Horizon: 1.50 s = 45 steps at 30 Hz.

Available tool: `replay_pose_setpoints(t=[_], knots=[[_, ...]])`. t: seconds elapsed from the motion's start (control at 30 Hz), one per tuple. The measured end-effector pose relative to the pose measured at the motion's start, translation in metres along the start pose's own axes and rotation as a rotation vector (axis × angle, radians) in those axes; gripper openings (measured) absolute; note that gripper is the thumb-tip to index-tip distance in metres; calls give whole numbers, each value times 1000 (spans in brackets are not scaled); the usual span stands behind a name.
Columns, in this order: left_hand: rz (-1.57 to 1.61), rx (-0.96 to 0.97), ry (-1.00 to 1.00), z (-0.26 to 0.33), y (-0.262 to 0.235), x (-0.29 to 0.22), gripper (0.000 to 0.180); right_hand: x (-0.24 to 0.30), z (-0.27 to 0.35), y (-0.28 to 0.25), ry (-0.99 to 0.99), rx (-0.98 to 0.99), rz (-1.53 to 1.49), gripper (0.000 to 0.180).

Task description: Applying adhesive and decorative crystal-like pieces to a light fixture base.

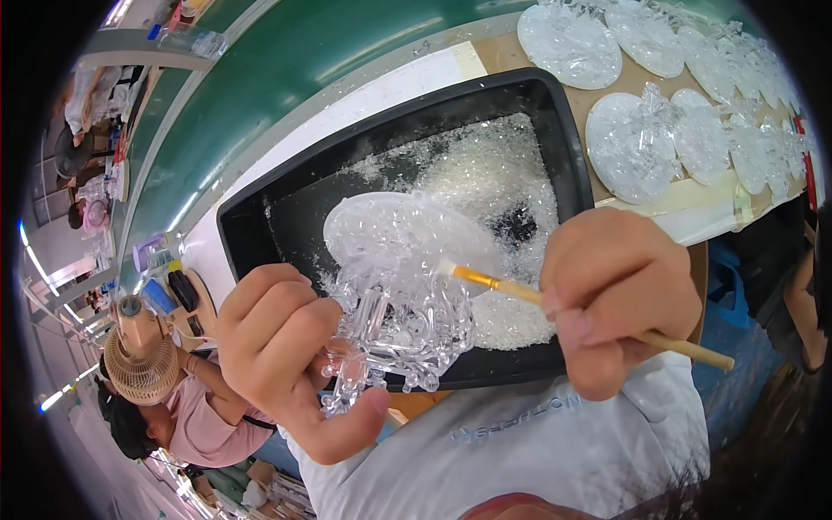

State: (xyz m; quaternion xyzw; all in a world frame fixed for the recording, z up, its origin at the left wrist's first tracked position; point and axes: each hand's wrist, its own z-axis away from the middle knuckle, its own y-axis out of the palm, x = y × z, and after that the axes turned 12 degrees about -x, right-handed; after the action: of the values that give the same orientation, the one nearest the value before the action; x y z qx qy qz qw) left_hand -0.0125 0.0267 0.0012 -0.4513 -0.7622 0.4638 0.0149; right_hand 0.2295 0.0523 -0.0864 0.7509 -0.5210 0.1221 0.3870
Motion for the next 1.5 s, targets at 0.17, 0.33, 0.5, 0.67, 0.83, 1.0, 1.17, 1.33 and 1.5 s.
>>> replay_pose_setpoints(t=[0.17,0.33,0.5,0.67,0.83,1.0,1.17,1.33,1.5], knots=[[16,-5,21,2,0,2,47,0,2,3,56,22,82,16],[7,-25,8,4,0,-1,47,-5,5,8,-43,-57,13,16],[-23,-42,-60,3,4,-2,47,-5,6,5,-46,-63,3,14],[30,-85,41,10,6,9,44,-5,1,1,-9,45,-29,13],[5,-23,299,-9,-1,10,35,-4,0,0,-127,-13,-14,14],[106,-166,-103,12,1,21,35,1,0,-5,-90,-30,-98,17],[104,-378,-392,19,13,10,35,1,-2,3,-191,37,-82,18],[34,-284,-480,14,12,3,35,-4,-4,11,-158,199,94,18],[-21,-94,-531,12,1,-8,36,-7,-6,20,-52,341,231,18]])
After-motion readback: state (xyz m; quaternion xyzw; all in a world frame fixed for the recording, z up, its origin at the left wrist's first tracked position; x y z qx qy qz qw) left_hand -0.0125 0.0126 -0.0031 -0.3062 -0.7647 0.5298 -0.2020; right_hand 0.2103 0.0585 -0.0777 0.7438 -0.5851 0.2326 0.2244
